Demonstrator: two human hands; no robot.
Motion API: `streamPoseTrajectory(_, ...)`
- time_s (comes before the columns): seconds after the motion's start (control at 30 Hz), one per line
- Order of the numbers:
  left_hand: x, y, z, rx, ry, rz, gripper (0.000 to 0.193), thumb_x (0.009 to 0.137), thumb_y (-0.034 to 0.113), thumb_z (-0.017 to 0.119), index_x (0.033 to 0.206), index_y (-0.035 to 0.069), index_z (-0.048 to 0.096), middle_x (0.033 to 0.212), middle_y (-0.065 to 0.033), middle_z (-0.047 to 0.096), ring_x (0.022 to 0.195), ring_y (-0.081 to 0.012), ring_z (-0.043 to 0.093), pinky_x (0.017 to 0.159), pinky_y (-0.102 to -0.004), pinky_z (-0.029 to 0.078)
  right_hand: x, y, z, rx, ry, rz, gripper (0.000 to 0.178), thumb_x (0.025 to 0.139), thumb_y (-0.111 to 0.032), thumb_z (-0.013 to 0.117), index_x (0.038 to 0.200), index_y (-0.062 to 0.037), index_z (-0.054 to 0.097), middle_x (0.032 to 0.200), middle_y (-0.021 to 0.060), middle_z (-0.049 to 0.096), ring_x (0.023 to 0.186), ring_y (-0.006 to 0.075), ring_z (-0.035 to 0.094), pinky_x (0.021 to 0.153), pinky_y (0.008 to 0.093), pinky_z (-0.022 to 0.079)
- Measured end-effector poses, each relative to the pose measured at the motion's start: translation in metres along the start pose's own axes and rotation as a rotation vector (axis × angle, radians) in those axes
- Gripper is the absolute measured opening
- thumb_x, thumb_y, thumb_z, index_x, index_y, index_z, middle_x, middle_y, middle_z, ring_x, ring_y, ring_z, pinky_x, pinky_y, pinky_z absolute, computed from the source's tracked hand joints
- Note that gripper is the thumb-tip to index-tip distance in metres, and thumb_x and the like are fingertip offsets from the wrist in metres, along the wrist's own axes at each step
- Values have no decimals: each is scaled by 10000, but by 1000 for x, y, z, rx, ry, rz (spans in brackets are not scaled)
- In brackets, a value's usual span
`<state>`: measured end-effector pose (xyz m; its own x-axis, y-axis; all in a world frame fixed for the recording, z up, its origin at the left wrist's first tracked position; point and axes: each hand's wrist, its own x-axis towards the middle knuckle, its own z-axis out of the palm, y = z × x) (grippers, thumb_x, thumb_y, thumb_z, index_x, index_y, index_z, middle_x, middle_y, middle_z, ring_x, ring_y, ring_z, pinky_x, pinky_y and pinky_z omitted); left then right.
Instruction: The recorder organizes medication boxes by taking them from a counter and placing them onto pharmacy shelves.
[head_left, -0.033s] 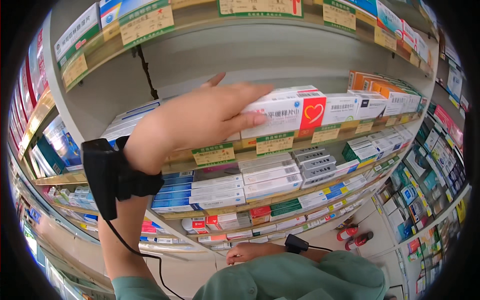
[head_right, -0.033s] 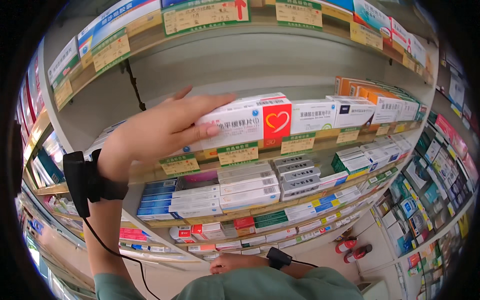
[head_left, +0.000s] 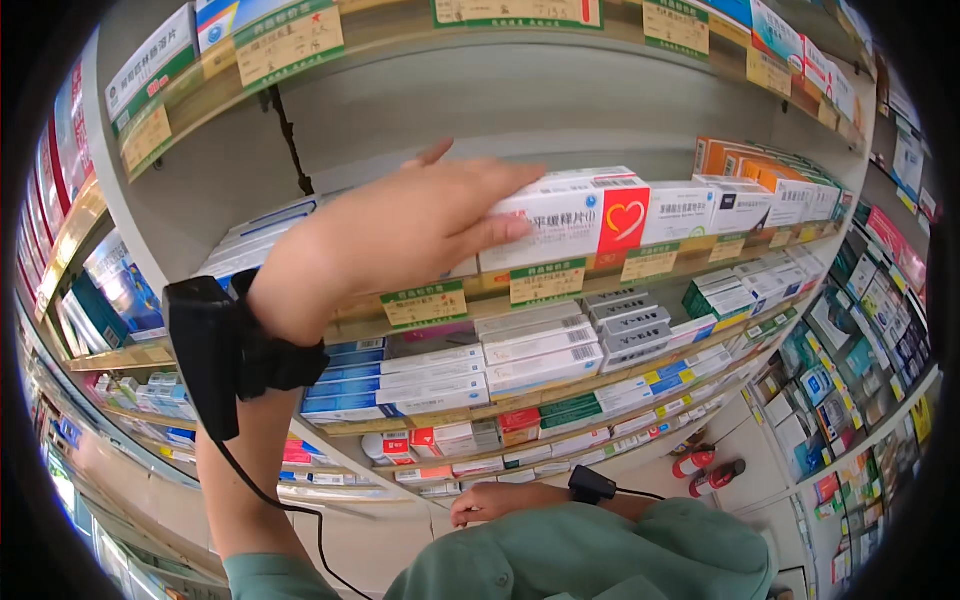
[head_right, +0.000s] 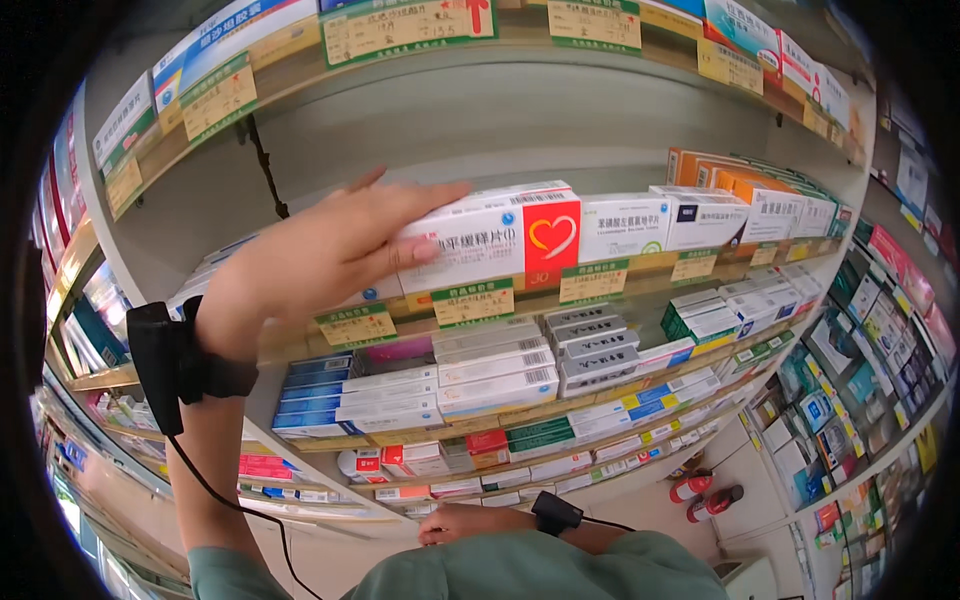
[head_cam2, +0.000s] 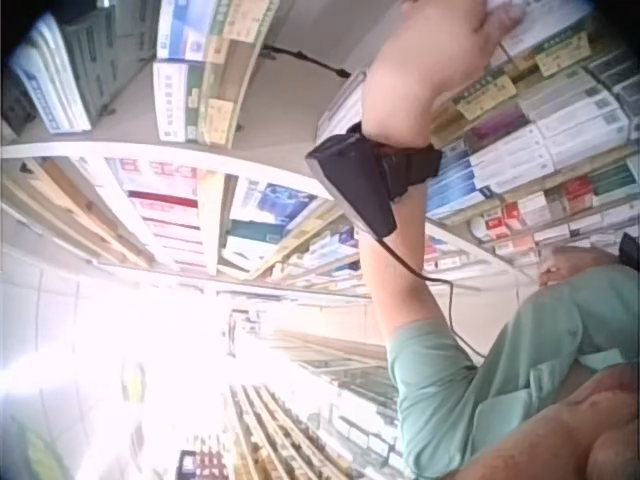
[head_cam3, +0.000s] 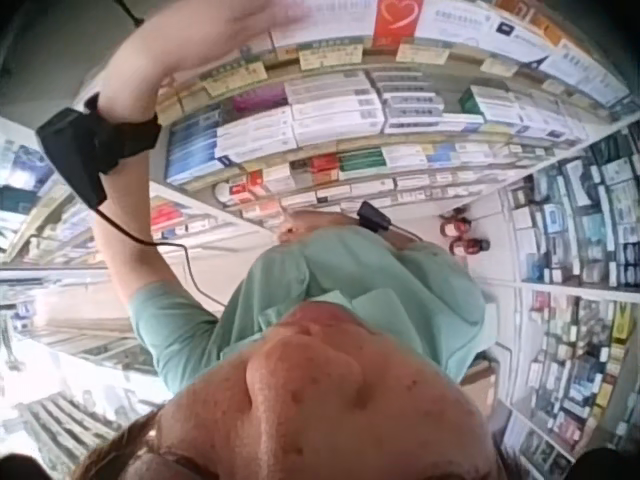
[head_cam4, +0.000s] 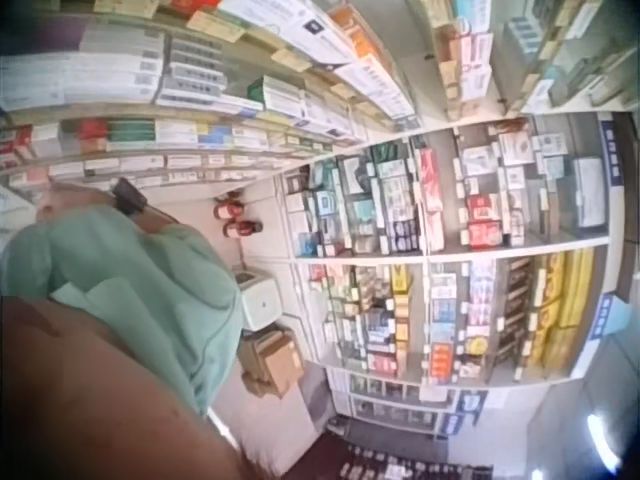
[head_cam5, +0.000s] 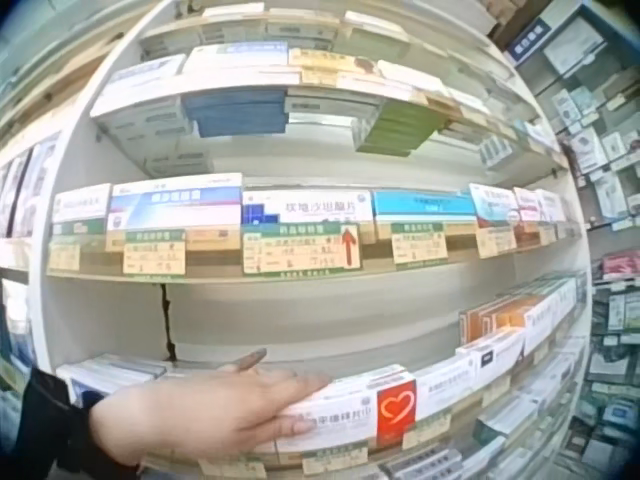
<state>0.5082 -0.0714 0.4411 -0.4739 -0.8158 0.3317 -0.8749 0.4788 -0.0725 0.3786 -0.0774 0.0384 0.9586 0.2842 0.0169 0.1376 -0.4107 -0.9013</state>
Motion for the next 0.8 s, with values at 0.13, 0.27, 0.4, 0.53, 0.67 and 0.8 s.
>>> streamPoseTrajectory(0.13,3,-7,5,61,83,71,447,979,299,432,1361,66,429,1094,-210,574,990,-363,522,914,-403,414,3,8,5,136,-30,-58,229,943,-212,502,973,-28,635,906,107,657,827,216,645,738,331,495)
streamPoseTrajectory(0.27,-16,-8,4,252,369,213,405,977,278,444,1284,22,505,1070,-196,600,986,-318,558,882,-377,445,1,12,6,44,7,-18,211,930,-188,516,966,-29,651,873,98,670,811,218,648,735,325,498)
streamPoseTrajectory(0.4,-67,8,-15,354,603,300,350,929,199,534,1184,-40,553,1052,-194,618,952,-292,601,822,-357,472,-2,15,9,21,9,48,216,930,-195,519,962,-33,660,858,88,675,813,216,646,744,326,495)
streamPoseTrajectory(0.53,-140,63,-20,505,413,124,311,973,173,418,997,-64,619,1004,-202,641,928,-285,623,824,-379,483,-5,25,16,30,-7,78,262,934,-259,519,939,-39,661,846,86,691,771,220,659,696,326,497)
streamPoseTrajectory(0.67,-172,87,10,250,686,-60,323,940,187,442,817,-78,578,765,-202,591,748,-329,577,697,-458,451,-3,28,17,99,-65,84,260,931,-253,519,932,-34,657,828,94,687,760,226,657,693,324,495)
streamPoseTrajectory(0.8,-179,83,26,262,673,-94,257,890,217,533,774,-7,581,697,-136,567,624,-251,534,565,-380,405,-9,-12,-11,-37,-43,31,254,943,-241,514,930,-29,654,879,106,665,803,240,634,729,345,489)
